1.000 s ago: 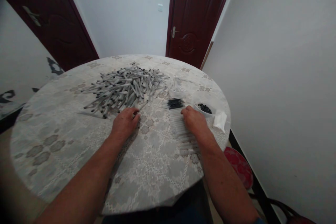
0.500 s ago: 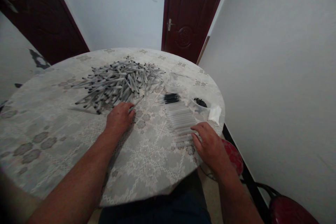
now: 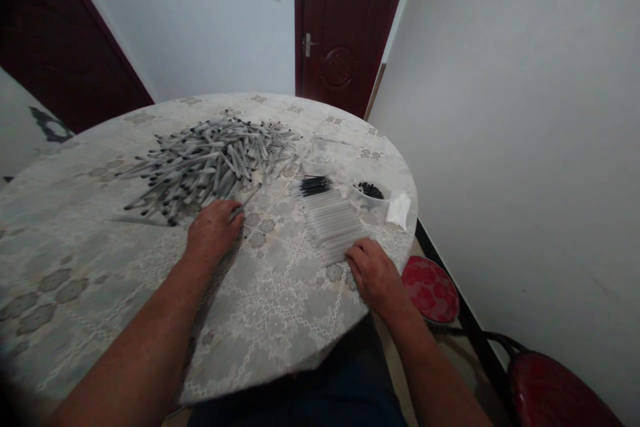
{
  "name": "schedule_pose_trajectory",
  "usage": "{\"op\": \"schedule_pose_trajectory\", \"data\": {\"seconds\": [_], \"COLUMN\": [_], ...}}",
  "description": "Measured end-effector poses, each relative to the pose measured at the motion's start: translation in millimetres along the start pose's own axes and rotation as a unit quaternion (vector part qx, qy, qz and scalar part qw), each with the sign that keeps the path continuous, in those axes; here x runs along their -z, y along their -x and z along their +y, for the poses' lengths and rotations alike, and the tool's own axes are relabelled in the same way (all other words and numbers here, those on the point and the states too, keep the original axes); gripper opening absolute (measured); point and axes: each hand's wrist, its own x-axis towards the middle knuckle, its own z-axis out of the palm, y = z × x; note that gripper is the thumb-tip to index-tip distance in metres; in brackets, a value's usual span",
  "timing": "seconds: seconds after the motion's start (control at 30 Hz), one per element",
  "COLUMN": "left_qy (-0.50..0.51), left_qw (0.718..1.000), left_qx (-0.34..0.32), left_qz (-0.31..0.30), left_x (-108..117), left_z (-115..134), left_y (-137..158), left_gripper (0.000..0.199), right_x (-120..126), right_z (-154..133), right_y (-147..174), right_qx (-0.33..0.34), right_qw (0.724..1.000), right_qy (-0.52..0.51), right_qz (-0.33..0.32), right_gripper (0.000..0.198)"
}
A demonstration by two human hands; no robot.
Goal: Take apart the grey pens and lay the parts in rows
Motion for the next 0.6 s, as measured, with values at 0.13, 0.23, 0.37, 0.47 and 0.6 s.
{"op": "schedule_pose_trajectory", "data": {"seconds": [0.13,0.23,0.37,0.47,0.6], "left_qy": [-0.007,-0.007,0.001,-0.001,-0.011], "left_qw": [1.000,1.000,1.000,1.000,1.000], "left_qx": [0.000,-0.001,0.000,0.002,0.016], "left_qz": [-0.005,-0.002,0.001,0.001,-0.017], "left_x": [-0.6,0.0,1.0,1.4,1.7], "left_z": [-0.5,0.7,1.6,1.1,0.5], "left_y": [-0.4,0.3,1.5,1.8,1.4], "left_gripper": [0.031,0.030,0.029,0.029,0.027], "right_x": [-3.5,-5.0,-5.4,-5.8,-7.9], "right_z": [2.7,2.6,0.5,0.1,2.8], "right_y": [-2.8,-3.3,-3.7,-2.9,-0.4], "right_qx": [0.003,0.006,0.007,0.006,0.010], "right_qw": [1.000,1.000,1.000,0.999,0.999], "right_qy": [-0.002,-0.003,-0.006,-0.012,-0.021], "right_qz": [0.010,0.018,0.029,0.035,0.042], "right_gripper": [0.017,0.018,0.016,0.016,0.018]}}
